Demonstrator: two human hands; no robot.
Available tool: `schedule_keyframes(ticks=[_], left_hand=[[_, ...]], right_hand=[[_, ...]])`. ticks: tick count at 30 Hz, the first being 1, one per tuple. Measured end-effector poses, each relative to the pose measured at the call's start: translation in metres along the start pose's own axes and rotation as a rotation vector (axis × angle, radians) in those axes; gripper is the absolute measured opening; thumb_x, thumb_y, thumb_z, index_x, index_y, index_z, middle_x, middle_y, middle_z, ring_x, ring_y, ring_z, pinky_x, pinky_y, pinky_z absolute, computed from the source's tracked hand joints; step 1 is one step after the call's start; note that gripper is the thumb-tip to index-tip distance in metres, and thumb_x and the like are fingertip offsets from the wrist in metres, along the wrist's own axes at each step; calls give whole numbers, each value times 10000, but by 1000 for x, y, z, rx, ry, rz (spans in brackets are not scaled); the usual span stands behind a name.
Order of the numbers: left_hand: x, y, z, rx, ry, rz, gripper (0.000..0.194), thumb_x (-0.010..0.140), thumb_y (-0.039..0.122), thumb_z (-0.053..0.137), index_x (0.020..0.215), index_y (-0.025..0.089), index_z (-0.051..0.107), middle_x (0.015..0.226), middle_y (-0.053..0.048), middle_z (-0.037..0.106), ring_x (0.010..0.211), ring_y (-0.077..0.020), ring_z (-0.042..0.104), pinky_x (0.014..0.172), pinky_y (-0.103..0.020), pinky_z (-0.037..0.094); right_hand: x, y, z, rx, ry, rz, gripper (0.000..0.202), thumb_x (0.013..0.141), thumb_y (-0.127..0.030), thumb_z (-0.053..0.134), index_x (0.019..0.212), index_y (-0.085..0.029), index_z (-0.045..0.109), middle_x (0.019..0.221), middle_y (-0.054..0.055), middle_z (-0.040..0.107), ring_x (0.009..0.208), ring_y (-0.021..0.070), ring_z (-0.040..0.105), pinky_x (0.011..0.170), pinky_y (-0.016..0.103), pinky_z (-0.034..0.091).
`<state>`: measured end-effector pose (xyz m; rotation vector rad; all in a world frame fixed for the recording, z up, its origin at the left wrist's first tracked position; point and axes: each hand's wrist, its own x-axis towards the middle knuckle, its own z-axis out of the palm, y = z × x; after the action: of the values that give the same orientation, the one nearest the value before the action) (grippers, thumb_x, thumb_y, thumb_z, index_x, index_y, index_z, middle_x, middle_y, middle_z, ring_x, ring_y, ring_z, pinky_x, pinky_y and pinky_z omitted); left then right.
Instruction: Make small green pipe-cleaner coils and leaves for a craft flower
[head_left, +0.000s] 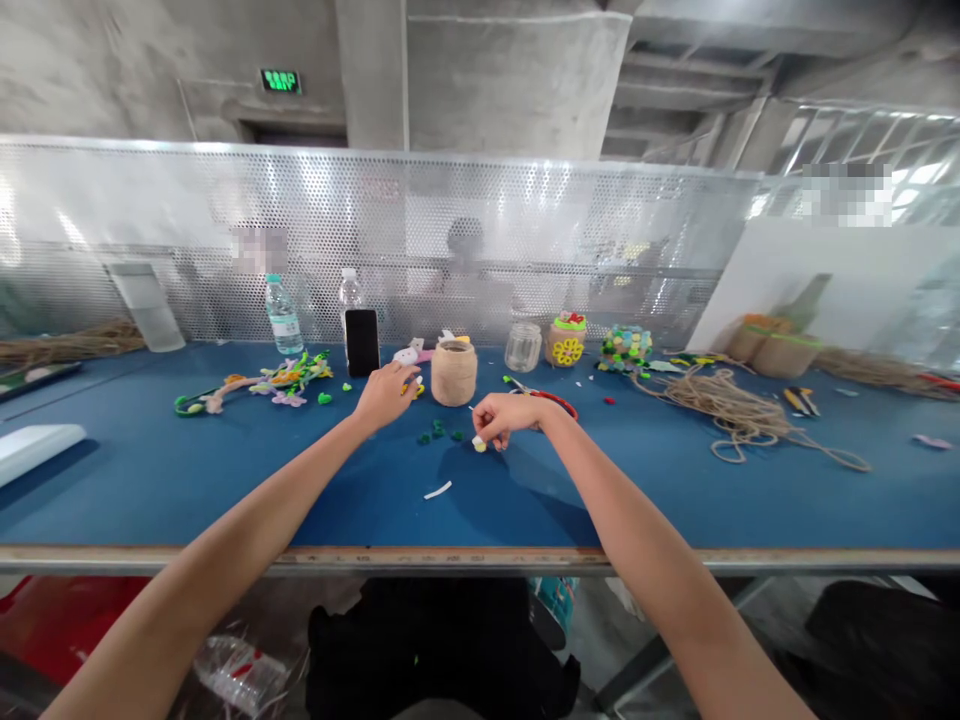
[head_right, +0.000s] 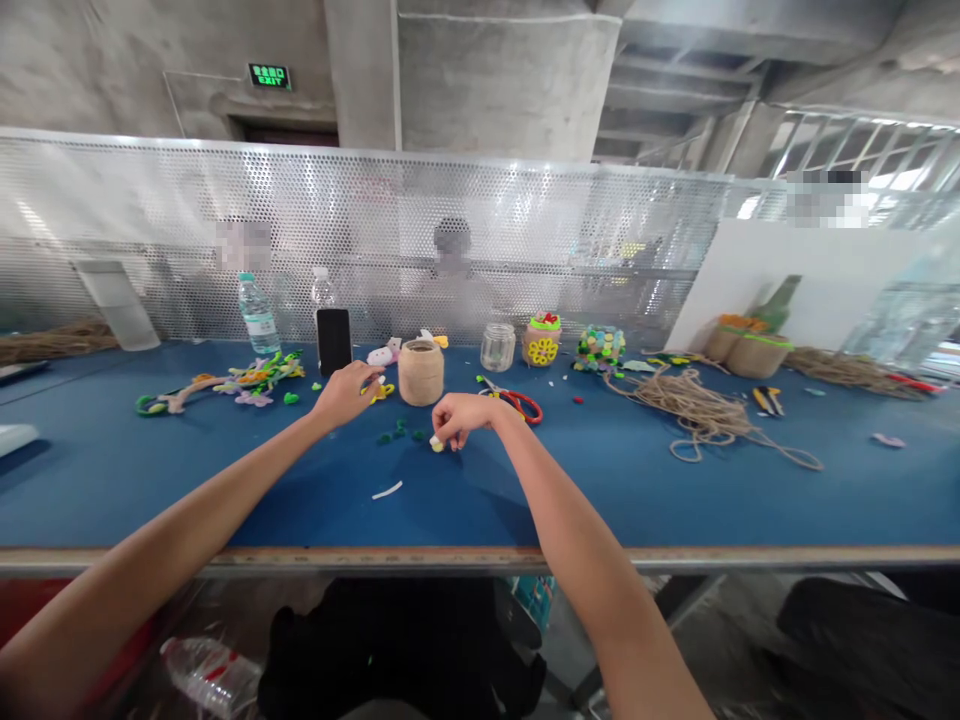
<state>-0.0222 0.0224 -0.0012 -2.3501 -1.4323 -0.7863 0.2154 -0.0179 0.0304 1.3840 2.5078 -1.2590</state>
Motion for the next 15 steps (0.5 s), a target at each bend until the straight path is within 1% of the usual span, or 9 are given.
schedule_keyframes(ticks=[3, 5, 7, 10, 11, 13, 15], left_hand=[[4, -11, -10, 79, -6, -92, 299, 889, 309, 516, 1142, 149, 526, 1146, -86, 551, 1023, -215, 552, 872, -436, 465], [6, -27, -22, 144, -15, -190, 312, 883, 311, 525, 1152, 153, 520, 1177, -89, 533, 1055, -227, 534, 893, -455, 447], [5, -50, -37, 210, -25, -327, 312, 878, 311, 531, 1151, 158, 523, 1212, -93, 510, 1082, -237, 515, 907, -466, 435], [-5, -92, -54, 287, -48, -566, 339, 875, 307, 536, 1175, 153, 504, 1242, -102, 486, 1107, -254, 498, 913, -484, 426], [-9, -104, -57, 296, -76, -627, 339, 875, 310, 535, 1174, 152, 504, 1238, -102, 490, 1102, -252, 501, 908, -481, 430], [-18, -124, -57, 289, -154, -711, 336, 874, 317, 538, 1163, 148, 511, 1211, -98, 509, 1075, -241, 521, 893, -466, 445], [-24, -135, -51, 260, -229, -757, 322, 872, 322, 542, 1139, 143, 526, 1173, -93, 535, 1041, -229, 543, 872, -447, 462]], right_hand=[[7, 8, -2, -43, 114, 10, 157, 885, -255, 547, 942, -113, 583, 848, 15, 610, 693, 109, 597, 625, 271, 520], [14, 15, -3, -70, 196, 9, 187, 891, -269, 537, 999, -120, 573, 899, 30, 611, 728, 120, 602, 643, 284, 524], [19, 21, -4, -100, 280, 8, 214, 896, -280, 527, 1043, -128, 562, 941, 40, 608, 757, 129, 605, 662, 297, 526], [24, 26, -4, -160, 398, 19, 236, 901, -296, 518, 1070, -135, 555, 984, 51, 603, 795, 141, 605, 691, 317, 524], [24, 27, -4, -184, 434, 28, 241, 901, -300, 517, 1073, -136, 555, 997, 54, 600, 811, 146, 604, 704, 326, 523], [24, 27, -3, -232, 500, 46, 243, 902, -305, 513, 1076, -142, 557, 1033, 61, 593, 851, 158, 599, 735, 344, 516], [24, 27, -2, -277, 550, 60, 243, 901, -307, 512, 1076, -146, 560, 1060, 66, 587, 884, 166, 593, 761, 358, 509]])
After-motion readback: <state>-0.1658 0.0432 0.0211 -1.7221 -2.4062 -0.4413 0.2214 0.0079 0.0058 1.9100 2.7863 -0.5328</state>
